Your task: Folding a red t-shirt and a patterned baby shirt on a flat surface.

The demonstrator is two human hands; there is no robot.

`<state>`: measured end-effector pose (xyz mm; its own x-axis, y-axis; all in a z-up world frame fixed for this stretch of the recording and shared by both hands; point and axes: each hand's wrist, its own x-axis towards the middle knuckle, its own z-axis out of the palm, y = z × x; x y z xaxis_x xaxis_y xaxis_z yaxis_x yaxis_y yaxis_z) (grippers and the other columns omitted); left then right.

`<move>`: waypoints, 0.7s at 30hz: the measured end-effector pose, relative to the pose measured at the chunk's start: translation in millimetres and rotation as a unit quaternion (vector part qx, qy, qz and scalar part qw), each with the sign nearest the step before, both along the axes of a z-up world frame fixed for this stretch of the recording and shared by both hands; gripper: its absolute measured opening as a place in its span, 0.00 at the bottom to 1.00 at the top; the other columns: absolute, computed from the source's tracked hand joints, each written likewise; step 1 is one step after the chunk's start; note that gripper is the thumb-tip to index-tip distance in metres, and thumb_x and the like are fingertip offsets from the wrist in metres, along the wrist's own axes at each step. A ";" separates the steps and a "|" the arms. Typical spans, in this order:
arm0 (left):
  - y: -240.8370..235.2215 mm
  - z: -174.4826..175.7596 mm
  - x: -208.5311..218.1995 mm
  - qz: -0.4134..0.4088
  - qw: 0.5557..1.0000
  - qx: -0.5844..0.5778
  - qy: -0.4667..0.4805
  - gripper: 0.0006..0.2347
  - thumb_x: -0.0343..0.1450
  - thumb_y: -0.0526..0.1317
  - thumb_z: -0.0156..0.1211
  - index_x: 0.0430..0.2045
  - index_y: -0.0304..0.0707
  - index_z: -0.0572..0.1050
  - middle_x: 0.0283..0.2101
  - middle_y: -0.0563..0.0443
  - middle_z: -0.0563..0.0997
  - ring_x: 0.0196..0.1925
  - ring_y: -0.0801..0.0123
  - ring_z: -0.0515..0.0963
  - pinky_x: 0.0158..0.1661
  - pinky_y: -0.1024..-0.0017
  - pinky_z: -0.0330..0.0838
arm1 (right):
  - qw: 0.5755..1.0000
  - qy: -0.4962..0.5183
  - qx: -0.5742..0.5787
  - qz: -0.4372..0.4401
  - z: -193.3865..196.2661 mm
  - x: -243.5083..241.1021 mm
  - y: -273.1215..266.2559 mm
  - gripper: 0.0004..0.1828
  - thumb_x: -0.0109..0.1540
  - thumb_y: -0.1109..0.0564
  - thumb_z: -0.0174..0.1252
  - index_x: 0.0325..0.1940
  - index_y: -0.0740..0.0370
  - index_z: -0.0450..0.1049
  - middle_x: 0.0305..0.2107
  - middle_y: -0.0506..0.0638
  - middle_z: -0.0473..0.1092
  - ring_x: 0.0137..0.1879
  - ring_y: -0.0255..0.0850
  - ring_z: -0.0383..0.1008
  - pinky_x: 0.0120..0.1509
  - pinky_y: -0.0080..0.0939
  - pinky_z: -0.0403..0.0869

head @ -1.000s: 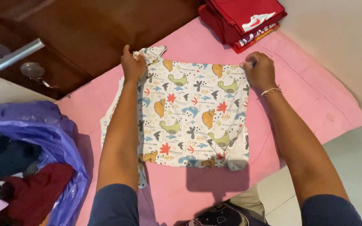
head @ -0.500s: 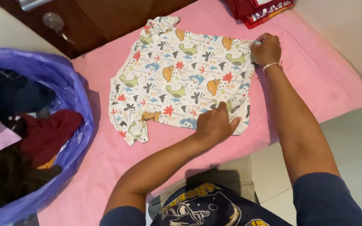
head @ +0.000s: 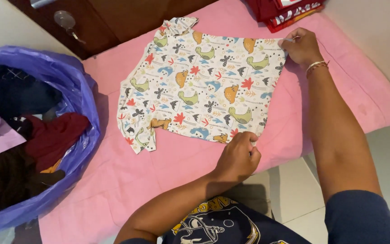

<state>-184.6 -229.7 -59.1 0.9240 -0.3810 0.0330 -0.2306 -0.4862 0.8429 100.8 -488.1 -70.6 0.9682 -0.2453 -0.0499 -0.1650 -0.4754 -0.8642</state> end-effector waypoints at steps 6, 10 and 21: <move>-2.7 6.0 -10.6 0.010 1.000 0.008 0.024 0.13 0.69 0.30 0.50 0.47 0.37 0.68 0.45 0.39 0.69 0.51 0.44 0.74 0.62 0.51 0.65 | 0.999 -0.027 0.042 0.006 8.8 -9.7 -2.5 0.13 0.68 0.59 0.67 0.34 0.48 0.70 0.30 0.43 0.74 0.36 0.33 0.75 0.41 0.34 0.76; 0.7 26.9 -18.6 -0.001 0.996 -0.088 -0.007 0.14 0.67 0.24 0.46 0.45 0.33 0.72 0.48 0.41 0.63 0.46 0.55 0.75 0.41 0.64 0.75 | 0.995 0.008 0.096 -0.031 11.8 2.4 -10.7 0.12 0.66 0.61 0.67 0.33 0.49 0.71 0.32 0.44 0.74 0.38 0.34 0.77 0.34 0.36 0.76; 3.5 34.5 -16.3 0.006 0.993 0.111 0.025 0.17 0.66 0.27 0.47 0.51 0.34 0.64 0.55 0.30 0.61 0.23 0.33 0.73 0.20 0.44 0.65 | 0.992 -0.086 -0.068 0.068 -29.0 17.1 -23.7 0.09 0.63 0.64 0.72 0.38 0.55 0.78 0.33 0.47 0.78 0.39 0.34 0.80 0.41 0.34 0.80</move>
<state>-200.9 -226.2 -24.6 0.9270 -0.3624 -0.0964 -0.1845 -0.6645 0.7241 117.9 -511.8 -99.6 0.9842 -0.1041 0.1431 0.0530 -0.5979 -0.7998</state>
